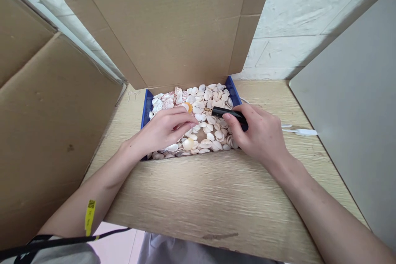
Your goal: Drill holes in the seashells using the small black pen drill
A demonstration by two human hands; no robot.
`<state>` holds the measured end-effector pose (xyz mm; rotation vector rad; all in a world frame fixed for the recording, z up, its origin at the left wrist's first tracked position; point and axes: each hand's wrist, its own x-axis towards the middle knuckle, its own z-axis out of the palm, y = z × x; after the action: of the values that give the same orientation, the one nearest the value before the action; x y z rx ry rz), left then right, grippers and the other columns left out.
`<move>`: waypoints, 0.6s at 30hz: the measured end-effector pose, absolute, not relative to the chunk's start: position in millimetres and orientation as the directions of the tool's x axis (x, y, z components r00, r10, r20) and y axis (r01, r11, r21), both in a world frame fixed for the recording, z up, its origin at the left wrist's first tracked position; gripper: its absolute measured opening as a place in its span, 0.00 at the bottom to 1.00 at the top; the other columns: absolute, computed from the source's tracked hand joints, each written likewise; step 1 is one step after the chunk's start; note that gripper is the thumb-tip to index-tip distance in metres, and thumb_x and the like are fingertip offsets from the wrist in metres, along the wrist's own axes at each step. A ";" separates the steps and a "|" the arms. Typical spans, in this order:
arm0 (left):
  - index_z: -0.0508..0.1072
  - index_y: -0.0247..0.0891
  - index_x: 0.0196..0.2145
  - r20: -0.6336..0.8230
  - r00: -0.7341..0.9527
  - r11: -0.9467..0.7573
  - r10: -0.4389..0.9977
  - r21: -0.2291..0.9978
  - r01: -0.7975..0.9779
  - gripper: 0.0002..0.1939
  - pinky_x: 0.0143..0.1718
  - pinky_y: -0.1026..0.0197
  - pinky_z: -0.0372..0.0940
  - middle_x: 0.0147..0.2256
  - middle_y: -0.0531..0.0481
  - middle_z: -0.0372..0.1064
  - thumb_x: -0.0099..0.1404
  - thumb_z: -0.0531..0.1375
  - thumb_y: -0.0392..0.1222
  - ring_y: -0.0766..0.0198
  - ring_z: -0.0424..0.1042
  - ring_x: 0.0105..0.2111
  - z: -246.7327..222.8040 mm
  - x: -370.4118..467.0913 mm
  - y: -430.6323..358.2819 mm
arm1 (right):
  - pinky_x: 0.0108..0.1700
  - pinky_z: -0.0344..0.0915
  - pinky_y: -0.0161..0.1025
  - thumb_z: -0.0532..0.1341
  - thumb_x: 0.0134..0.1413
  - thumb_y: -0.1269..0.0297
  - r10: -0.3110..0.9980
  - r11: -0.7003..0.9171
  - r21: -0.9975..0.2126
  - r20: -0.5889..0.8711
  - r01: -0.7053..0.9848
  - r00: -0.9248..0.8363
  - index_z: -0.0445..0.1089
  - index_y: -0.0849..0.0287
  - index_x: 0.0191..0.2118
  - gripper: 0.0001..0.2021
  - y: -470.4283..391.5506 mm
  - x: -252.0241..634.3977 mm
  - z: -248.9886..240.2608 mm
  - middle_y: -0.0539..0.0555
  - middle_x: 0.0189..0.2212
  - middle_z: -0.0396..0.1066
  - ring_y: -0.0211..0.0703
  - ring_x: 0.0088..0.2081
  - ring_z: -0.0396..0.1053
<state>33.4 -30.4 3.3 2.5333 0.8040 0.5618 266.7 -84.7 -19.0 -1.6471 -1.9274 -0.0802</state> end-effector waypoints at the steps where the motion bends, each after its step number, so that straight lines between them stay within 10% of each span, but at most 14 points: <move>1: 0.74 0.37 0.41 0.244 0.750 -0.744 0.615 0.496 0.448 0.10 0.35 0.62 0.63 0.36 0.46 0.72 0.69 0.53 0.38 0.65 0.69 0.33 5.2 31.6 -29.5 | 0.28 0.56 0.40 0.52 0.61 0.51 0.881 0.229 -0.326 0.471 0.917 -0.052 0.70 0.59 0.36 0.17 -84.6 266.6 -19.3 0.56 0.29 0.73 0.46 0.29 0.69; 10: 0.77 0.39 0.35 -0.220 0.834 -0.575 0.505 0.635 0.516 0.10 0.27 0.68 0.60 0.26 0.55 0.71 0.62 0.62 0.48 0.70 0.67 0.25 35.4 14.5 -26.1 | 0.27 0.55 0.38 0.52 0.61 0.52 0.864 0.242 -0.296 0.498 0.924 -0.067 0.70 0.59 0.36 0.17 -84.2 266.6 -20.9 0.54 0.29 0.73 0.43 0.28 0.69; 18: 0.76 0.39 0.33 -0.233 0.851 -0.608 0.470 0.613 0.504 0.06 0.32 0.68 0.59 0.26 0.56 0.67 0.64 0.61 0.43 0.70 0.66 0.27 36.8 13.6 -26.5 | 0.27 0.57 0.37 0.53 0.61 0.54 0.848 0.271 -0.284 0.522 0.920 -0.089 0.70 0.61 0.36 0.16 -83.6 266.8 -21.5 0.54 0.28 0.73 0.43 0.27 0.69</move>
<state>13.6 -26.5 36.8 2.3227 0.7035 -0.0624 266.8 -83.6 -21.5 -1.5888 -1.9454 -0.1539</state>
